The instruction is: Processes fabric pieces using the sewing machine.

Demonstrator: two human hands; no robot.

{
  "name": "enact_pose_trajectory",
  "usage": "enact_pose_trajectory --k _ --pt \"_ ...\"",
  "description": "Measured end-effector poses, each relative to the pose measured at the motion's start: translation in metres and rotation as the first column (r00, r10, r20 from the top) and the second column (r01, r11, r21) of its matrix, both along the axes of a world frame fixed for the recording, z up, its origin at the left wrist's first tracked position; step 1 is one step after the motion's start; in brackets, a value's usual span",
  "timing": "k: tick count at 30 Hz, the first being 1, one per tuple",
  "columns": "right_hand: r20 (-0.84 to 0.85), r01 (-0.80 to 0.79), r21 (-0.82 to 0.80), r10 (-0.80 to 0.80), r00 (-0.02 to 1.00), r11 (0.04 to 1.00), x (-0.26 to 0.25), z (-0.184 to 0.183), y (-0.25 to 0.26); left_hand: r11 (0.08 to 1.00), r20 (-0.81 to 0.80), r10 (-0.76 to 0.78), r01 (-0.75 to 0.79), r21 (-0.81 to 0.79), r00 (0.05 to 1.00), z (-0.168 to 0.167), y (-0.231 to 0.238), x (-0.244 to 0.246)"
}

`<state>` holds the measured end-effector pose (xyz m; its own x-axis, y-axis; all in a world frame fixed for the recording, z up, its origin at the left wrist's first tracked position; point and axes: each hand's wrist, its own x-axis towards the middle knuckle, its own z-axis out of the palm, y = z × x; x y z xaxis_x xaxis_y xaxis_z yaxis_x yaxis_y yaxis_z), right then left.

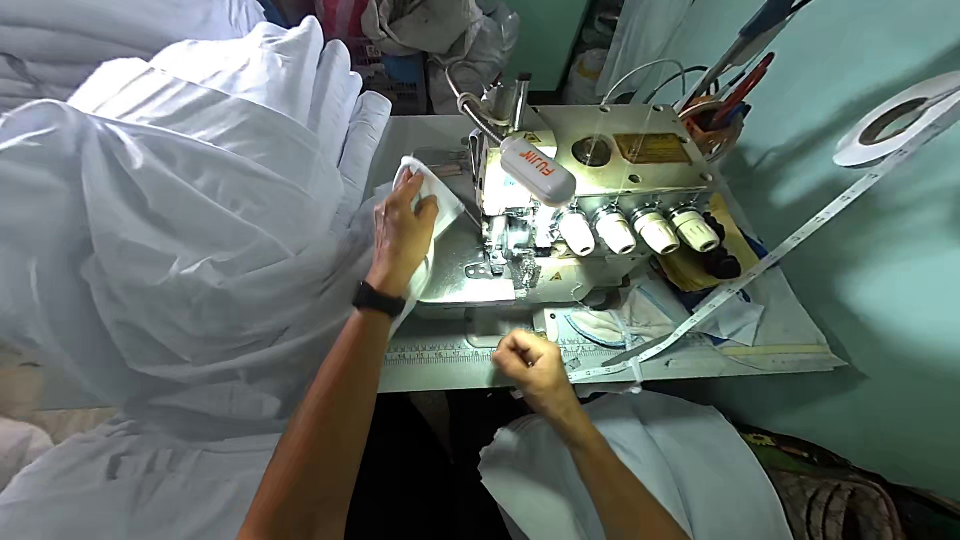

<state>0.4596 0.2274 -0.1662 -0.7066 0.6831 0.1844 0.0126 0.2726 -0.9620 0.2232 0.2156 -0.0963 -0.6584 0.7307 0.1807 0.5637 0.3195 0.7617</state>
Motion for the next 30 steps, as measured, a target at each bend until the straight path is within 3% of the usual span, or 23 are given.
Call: enact_pose_trajectory --k 3,7,9,11,15,19,21,27,30 --pt "0.131 -0.004 0.261 -0.032 0.991 0.965 -0.001 0.030 0.021 0.996 0.075 0.046 -0.040 -0.085 0.996 0.004 -0.053 0.046" --pt "0.235 -0.030 0.752 -0.226 0.945 0.658 -0.025 0.067 0.029 0.997 -0.089 0.077 -0.078 0.000 0.993 -0.031 -0.094 0.086" --pt "0.313 -0.110 0.829 -0.292 0.903 0.548 -0.042 0.081 0.022 0.992 -0.177 0.130 -0.129 0.017 0.976 -0.042 -0.099 0.092" --pt "0.350 -0.149 0.845 -0.320 0.880 0.514 -0.058 0.087 0.015 0.986 -0.234 0.167 -0.168 0.012 0.958 -0.042 -0.104 0.098" --pt "0.200 -0.053 0.801 -0.183 0.963 0.596 -0.050 0.070 0.011 0.995 -0.290 0.076 -0.054 0.084 0.954 -0.042 -0.145 0.119" --pt "0.024 0.042 0.640 -0.075 0.997 0.767 -0.024 0.017 -0.010 0.881 -0.018 -0.235 0.220 0.419 0.972 -0.067 -0.195 0.136" --pt "0.027 0.071 0.630 -0.113 0.993 0.773 -0.021 -0.008 -0.020 0.843 0.057 -0.300 0.236 0.483 0.952 -0.076 -0.206 0.143" --pt "0.057 0.057 0.746 -0.148 0.987 0.664 -0.035 -0.034 -0.037 0.825 0.081 -0.327 0.243 0.510 0.942 -0.085 -0.212 0.147" --pt "-0.003 0.021 0.616 -0.024 1.000 0.787 -0.037 -0.034 -0.043 0.833 0.146 -0.430 0.330 0.444 0.891 -0.083 -0.222 0.143"
